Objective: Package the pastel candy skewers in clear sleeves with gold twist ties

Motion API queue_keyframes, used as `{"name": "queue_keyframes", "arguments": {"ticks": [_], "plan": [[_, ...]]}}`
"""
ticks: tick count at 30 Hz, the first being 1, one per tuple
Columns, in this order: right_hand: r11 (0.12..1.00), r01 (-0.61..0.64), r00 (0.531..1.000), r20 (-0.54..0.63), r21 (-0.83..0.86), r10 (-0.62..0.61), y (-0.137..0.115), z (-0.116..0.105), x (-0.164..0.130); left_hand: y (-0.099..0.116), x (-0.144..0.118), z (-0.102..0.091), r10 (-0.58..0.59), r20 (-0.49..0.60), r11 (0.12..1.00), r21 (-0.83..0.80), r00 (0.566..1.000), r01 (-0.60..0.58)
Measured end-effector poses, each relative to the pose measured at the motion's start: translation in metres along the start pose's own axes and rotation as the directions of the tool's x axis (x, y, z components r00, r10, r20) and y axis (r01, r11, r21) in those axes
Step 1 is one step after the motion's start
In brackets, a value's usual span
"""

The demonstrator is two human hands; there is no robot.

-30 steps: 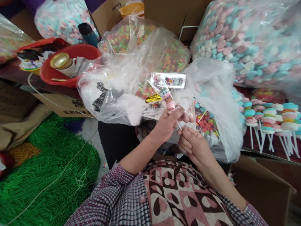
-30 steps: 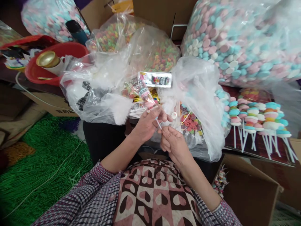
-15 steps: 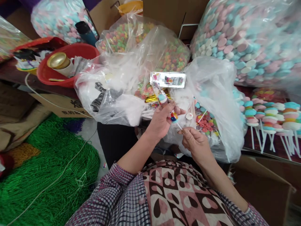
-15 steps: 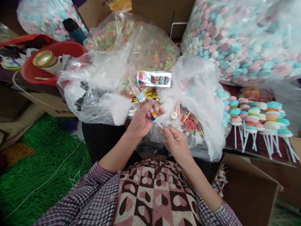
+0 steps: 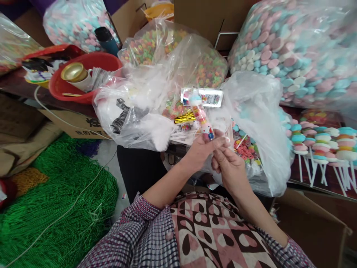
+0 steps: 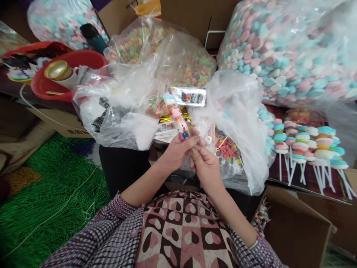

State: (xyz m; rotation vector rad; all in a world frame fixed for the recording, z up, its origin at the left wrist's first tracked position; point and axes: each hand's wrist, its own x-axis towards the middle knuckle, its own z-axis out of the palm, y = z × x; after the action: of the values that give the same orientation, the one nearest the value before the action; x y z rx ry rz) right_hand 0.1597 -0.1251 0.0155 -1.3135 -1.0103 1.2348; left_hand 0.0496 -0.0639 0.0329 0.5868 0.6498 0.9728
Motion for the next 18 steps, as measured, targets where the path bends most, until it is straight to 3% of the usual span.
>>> {"name": "queue_keyframes", "arguments": {"ticks": [3, 8, 12, 18], "plan": [[0.991, -0.033, 0.999, 0.007, 0.127, 0.032, 0.004, -0.006, -0.001, 0.015, 0.002, -0.008, 0.142, 0.182, 0.989, 0.005, 0.973, -0.145], [0.98, -0.173, 0.982, 0.099, 0.099, 0.163, 0.01, -0.012, -0.012, 0.037, 0.011, -0.018, 0.272, 0.056, 0.96, -0.086, 0.961, -0.267], [0.985, -0.163, 0.982, 0.109, 0.049, 0.157, 0.005, -0.002, -0.009, 0.022, 0.01, -0.007, 0.225, -0.065, 0.967, -0.107, 0.972, -0.231], [0.996, -0.093, 0.985, 0.142, -0.005, 0.093, 0.0, 0.002, -0.001, 0.008, 0.001, 0.0, 0.173, -0.042, 0.974, -0.138, 0.984, -0.177]]}}
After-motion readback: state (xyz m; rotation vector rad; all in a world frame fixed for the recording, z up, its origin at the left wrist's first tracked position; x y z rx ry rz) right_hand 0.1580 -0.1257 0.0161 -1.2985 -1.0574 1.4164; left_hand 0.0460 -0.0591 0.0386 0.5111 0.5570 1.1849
